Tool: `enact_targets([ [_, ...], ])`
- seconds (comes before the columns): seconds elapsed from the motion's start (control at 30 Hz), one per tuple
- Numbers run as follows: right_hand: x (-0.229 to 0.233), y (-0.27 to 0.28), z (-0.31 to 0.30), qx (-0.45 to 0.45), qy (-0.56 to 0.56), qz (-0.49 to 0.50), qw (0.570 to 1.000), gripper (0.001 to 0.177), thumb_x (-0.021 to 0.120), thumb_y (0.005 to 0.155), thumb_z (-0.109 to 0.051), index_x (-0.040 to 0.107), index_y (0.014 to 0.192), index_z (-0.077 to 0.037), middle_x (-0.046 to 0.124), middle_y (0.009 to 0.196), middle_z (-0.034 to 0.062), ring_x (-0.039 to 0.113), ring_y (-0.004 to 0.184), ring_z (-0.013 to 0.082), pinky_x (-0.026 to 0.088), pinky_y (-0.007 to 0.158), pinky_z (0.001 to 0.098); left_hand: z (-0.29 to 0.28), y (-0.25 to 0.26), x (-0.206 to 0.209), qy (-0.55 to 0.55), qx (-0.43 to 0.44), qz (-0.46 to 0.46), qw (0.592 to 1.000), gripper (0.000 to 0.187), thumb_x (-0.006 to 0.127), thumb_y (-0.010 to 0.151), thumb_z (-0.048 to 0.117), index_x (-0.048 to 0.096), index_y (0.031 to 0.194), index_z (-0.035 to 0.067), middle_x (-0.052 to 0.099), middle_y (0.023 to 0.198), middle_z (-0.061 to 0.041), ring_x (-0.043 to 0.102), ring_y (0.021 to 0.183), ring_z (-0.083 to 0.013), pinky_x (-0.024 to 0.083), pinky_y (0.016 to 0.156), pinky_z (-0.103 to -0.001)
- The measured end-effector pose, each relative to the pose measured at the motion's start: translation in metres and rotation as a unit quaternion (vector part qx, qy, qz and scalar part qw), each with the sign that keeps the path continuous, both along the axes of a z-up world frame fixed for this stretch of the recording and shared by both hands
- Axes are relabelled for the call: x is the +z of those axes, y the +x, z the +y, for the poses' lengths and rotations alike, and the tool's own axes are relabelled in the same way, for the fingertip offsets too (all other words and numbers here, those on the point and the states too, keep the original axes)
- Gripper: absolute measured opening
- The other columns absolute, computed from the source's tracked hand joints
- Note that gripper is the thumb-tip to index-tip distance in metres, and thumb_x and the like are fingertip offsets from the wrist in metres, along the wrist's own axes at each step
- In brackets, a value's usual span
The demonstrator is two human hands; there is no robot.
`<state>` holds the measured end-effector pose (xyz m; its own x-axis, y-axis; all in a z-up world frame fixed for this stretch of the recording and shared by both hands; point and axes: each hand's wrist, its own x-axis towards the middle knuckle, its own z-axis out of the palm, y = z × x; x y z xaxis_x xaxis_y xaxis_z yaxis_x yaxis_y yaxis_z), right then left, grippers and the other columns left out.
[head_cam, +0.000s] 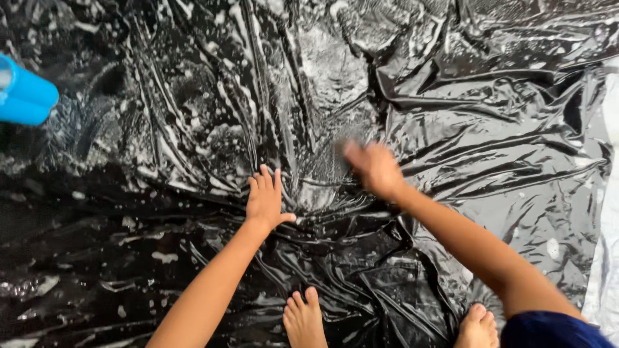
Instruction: The person scrubs a large black tarp covered in white soap suds using a small rectangular block. They move the block back and forth across the surface to clean it, occasionally using their left hand to hold the tarp steady.
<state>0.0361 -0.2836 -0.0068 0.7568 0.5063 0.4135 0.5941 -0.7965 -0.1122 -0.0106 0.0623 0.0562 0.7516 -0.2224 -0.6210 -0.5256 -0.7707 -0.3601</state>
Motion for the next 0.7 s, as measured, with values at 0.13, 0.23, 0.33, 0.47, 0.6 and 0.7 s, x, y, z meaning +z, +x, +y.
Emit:
enact_targets([
  [0.13,-0.001,-0.037,-0.002,0.293,-0.010,0.009,0.956,0.056,0.024,0.111,-0.023,0.065,0.149,-0.026,0.066,0.123,0.0130,0.063,0.104,0.0306,0.048,0.088,0.0463,-0.006,0.005,0.015,-0.026,-0.031,-0.007,0.999,0.144,0.051,0.078,0.104,0.023,0.172,0.000,0.038,0.168,-0.033,0.046,0.147,-0.0436,0.027,0.124,-0.066],
  [0.23,0.006,-0.002,-0.020,0.122,-0.014,0.003,0.992,0.051,0.045,0.105,-0.029,0.065,0.152,-0.028,0.064,0.121,0.0109,0.063,0.099,0.0310,0.048,0.084,0.0469,-0.021,-0.005,0.017,-0.114,-0.092,0.019,0.989,0.109,0.069,0.092,0.074,0.033,0.169,0.005,0.034,0.174,-0.022,0.032,0.159,-0.0374,0.020,0.126,-0.071],
  [0.33,0.007,0.010,-0.033,-0.155,-0.018,-0.022,0.988,0.063,0.077,0.095,-0.036,0.066,0.156,-0.030,0.061,0.116,0.0076,0.062,0.092,0.0316,0.049,0.077,0.0479,-0.039,-0.016,0.006,-0.297,-0.194,0.045,0.934,0.063,0.071,0.099,0.039,0.059,0.154,0.013,0.057,0.158,-0.011,0.042,0.153,-0.0292,0.031,0.124,-0.062],
  [0.47,0.004,-0.033,-0.033,0.145,-0.006,-0.015,0.989,0.049,0.055,0.107,-0.031,0.064,0.154,-0.027,0.060,0.106,0.0079,0.059,0.083,0.0293,0.047,0.074,0.0458,-0.067,-0.040,-0.007,-0.391,-0.154,0.145,0.896,0.070,0.047,0.109,0.059,0.054,0.158,0.010,0.062,0.149,-0.014,0.050,0.146,-0.0296,0.030,0.124,-0.059],
  [0.6,0.007,-0.025,-0.045,0.144,0.005,-0.015,0.989,0.047,0.056,0.106,-0.029,0.066,0.152,-0.025,0.060,0.103,0.0092,0.059,0.080,0.0300,0.047,0.071,0.0468,-0.090,-0.048,-0.037,-0.379,-0.196,0.115,0.897,0.062,0.050,0.112,0.052,0.058,0.153,0.006,0.061,0.142,-0.017,0.053,0.136,-0.0333,0.040,0.113,-0.052],
  [0.7,0.011,-0.001,-0.061,-0.068,0.013,-0.039,0.997,0.053,0.072,0.099,-0.030,0.069,0.152,-0.024,0.060,0.105,0.0108,0.061,0.080,0.0326,0.049,0.068,0.0497,-0.108,-0.046,-0.041,-0.374,-0.225,0.089,0.895,0.049,0.057,0.111,0.044,0.066,0.141,0.006,0.058,0.146,-0.014,0.051,0.138,-0.0300,0.044,0.110,-0.050],
])
